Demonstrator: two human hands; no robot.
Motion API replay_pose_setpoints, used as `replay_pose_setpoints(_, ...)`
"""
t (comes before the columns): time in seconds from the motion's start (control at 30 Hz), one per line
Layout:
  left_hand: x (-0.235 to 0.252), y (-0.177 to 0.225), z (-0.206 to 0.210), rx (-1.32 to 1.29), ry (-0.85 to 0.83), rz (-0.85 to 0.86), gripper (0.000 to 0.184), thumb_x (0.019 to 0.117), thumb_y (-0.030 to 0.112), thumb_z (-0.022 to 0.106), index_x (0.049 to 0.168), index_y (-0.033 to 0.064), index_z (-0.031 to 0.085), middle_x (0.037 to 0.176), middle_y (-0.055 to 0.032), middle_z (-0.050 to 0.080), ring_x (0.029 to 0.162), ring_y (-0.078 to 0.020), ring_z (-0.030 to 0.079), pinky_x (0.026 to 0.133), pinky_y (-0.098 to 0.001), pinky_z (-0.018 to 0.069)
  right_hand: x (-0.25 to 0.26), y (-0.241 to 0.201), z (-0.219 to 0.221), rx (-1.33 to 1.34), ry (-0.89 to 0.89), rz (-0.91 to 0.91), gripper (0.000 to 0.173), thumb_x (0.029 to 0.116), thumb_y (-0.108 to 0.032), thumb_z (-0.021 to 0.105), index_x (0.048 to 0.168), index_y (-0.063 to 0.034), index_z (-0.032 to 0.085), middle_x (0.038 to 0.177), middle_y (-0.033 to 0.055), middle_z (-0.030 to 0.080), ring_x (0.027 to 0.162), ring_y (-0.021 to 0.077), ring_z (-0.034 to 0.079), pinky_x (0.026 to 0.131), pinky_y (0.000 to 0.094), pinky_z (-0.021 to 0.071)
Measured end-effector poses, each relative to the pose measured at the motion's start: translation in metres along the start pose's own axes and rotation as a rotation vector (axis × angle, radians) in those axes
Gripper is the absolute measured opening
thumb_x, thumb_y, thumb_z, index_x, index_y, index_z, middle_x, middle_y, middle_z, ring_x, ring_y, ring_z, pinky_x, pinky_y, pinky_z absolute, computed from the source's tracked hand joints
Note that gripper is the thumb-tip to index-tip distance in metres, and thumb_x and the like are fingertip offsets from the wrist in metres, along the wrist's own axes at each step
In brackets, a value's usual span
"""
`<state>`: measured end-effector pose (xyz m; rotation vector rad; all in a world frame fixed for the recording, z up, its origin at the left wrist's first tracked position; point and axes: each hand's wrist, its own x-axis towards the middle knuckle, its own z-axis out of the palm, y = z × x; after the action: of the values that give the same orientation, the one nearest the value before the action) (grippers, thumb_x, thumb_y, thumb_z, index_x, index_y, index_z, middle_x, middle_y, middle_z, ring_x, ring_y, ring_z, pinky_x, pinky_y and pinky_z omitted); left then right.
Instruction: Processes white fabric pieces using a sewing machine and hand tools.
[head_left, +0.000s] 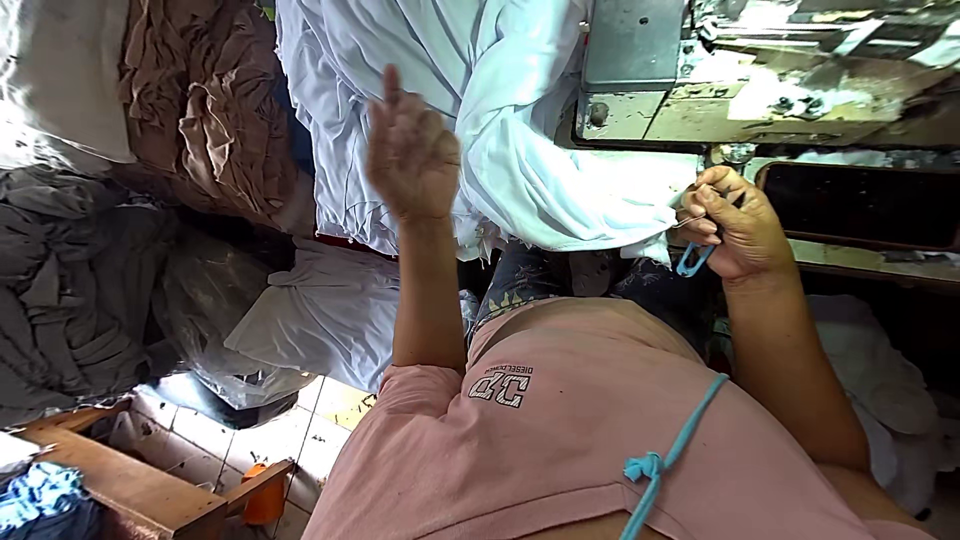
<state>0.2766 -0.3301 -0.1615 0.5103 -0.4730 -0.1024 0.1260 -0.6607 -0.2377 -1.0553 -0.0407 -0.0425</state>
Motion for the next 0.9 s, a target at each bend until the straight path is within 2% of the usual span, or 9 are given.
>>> replay_pose_setpoints(0.07, 0.002, 0.032, -0.016, 0.319, 0.111, 0.134, 0.031, 0.1111, 0.023, 0.028, 0.120, 0.0071, 0.053, 0.070, 0.0066, 0.056, 0.053, -0.0026, 0.050, 0.053, -0.0172, 0.0459, 0.000, 0.000, -0.001, 0.019, 0.046, -0.006, 0.015, 0.1058, -0.011, 0.048, 0.104, -0.0200, 0.060, 0.077, -0.0090, 0.059, 0.054, -0.0028, 0.050, 0.048, 0.0100, 0.0421)
replay_pose_setpoints(0.1, 0.000, 0.045, -0.019, 0.718, 0.203, 0.208, 0.030, 0.1113, 0.014, 0.025, 0.122, 0.0061, 0.052, 0.074, 0.0049, 0.058, 0.056, -0.0035, 0.052, 0.054, -0.0168, 0.0459, 0.000, 0.000, 0.000, 0.023, 0.068, -0.013, 0.015, 0.1064, -0.011, 0.047, 0.104, -0.0195, 0.059, 0.078, -0.0086, 0.060, 0.055, -0.0026, 0.051, 0.048, 0.0099, 0.0425)
replay_pose_setpoints(0.17, -0.010, 0.064, -0.012, 1.655, 0.289, 0.227, 0.033, 0.1023, 0.012, 0.053, 0.129, -0.0066, 0.055, 0.101, -0.0076, 0.070, 0.086, -0.0125, 0.066, 0.075, -0.0281, 0.0539, 0.000, 0.000, 0.004, 0.035, 0.104, -0.031, 0.015, 0.1069, -0.010, 0.046, 0.104, -0.0182, 0.059, 0.078, -0.0078, 0.061, 0.055, -0.0024, 0.052, 0.049, 0.0100, 0.0438)
replay_pose_setpoints(0.23, -0.019, 0.055, 0.019, 2.033, 0.144, 0.081, 0.045, 0.0981, 0.020, 0.062, 0.131, -0.0116, 0.059, 0.130, -0.0287, 0.062, 0.121, -0.0377, 0.060, 0.101, -0.0512, 0.0475, -0.001, -0.002, 0.008, 0.042, 0.113, -0.044, 0.016, 0.1069, -0.010, 0.046, 0.103, -0.0177, 0.060, 0.078, -0.0078, 0.062, 0.055, -0.0023, 0.053, 0.048, 0.0100, 0.0443)
replay_pose_setpoints(0.37, -0.031, -0.028, 0.050, 1.484, -0.481, 0.108, 0.017, 0.0940, -0.002, 0.059, 0.105, -0.0118, 0.068, 0.109, -0.0221, 0.070, 0.100, -0.0208, 0.069, 0.085, -0.0328, 0.0576, -0.003, -0.006, 0.019, -0.020, 0.103, -0.095, 0.016, 0.1067, -0.011, 0.046, 0.105, -0.0185, 0.061, 0.076, -0.0096, 0.060, 0.054, -0.0021, 0.053, 0.049, 0.0105, 0.0445)
replay_pose_setpoints(0.5, -0.021, -0.113, 0.059, 1.188, -0.884, -0.195, 0.029, 0.0935, -0.004, 0.057, 0.120, -0.0100, 0.065, 0.130, -0.0225, 0.064, 0.101, -0.0229, 0.069, 0.083, -0.0330, 0.0575, -0.011, -0.012, 0.033, -0.181, 0.090, -0.204, 0.013, 0.1044, -0.011, 0.052, 0.109, -0.0187, 0.061, 0.079, -0.0098, 0.060, 0.056, -0.0023, 0.053, 0.048, 0.0103, 0.0450)
replay_pose_setpoints(0.57, -0.019, -0.132, 0.063, 1.076, -0.993, -0.265, 0.030, 0.0925, -0.004, 0.058, 0.122, -0.0097, 0.065, 0.117, -0.0213, 0.068, 0.087, -0.0198, 0.066, 0.077, -0.0313, 0.0547, -0.014, -0.016, 0.038, -0.228, 0.096, -0.260, 0.013, 0.1032, -0.011, 0.055, 0.109, -0.0187, 0.062, 0.081, -0.0098, 0.063, 0.057, -0.0023, 0.055, 0.049, 0.0107, 0.0448)
replay_pose_setpoints(0.67, -0.018, -0.139, 0.062, 1.051, -0.989, -0.204, 0.014, 0.0949, -0.003, 0.058, 0.098, -0.0073, 0.071, 0.084, -0.0149, 0.070, 0.077, -0.0169, 0.066, 0.074, -0.0316, 0.0529, -0.019, -0.020, 0.037, -0.235, 0.129, -0.292, 0.013, 0.1031, -0.009, 0.055, 0.111, -0.0171, 0.062, 0.082, -0.0082, 0.064, 0.058, -0.0012, 0.055, 0.049, 0.0116, 0.0460)
replay_pose_setpoints(0.9, -0.015, -0.119, 0.046, 1.124, -0.537, -0.039, 0.012, 0.0946, -0.004, 0.060, 0.096, -0.0088, 0.070, 0.085, -0.0122, 0.069, 0.069, -0.0071, 0.062, 0.065, -0.0214, 0.0527, -0.017, -0.018, 0.043, -0.489, 0.128, -0.194, 0.012, 0.1007, -0.008, 0.058, 0.111, -0.0133, 0.062, 0.079, -0.0102, 0.062, 0.056, -0.0027, 0.056, 0.049, 0.0114, 0.0477)
